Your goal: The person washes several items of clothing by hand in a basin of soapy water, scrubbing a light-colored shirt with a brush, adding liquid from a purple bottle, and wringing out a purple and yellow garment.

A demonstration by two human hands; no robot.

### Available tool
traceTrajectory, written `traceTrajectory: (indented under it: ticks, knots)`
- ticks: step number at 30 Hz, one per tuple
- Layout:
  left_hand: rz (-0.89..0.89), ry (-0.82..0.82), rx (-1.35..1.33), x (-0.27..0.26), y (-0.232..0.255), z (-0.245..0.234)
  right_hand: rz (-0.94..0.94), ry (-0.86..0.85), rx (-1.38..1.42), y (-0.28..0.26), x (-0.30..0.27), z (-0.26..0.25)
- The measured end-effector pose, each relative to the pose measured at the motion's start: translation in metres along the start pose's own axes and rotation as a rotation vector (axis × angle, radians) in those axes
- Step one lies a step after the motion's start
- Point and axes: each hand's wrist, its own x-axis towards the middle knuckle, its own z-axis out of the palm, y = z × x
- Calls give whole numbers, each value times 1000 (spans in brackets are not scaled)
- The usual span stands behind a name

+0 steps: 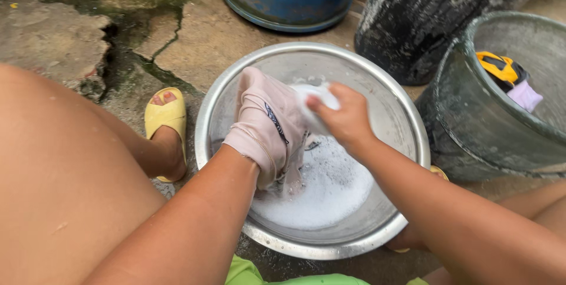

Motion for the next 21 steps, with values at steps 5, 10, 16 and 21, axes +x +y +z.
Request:
traceTrajectory:
  ticks: [5,10,16,21]
  knots:
    - [166,-92,2430,36,18,28,-216,12,-78,1,1,0]
    - [429,-284,2745,60,46,41,-55,30,-98,2,3,-7]
    - [194,-101,2405,48,28,36,3,-18,-116,-1,-4,-13]
    - [244,8,2132,47,36,26,-53,41,-173,-3,-10,-3]
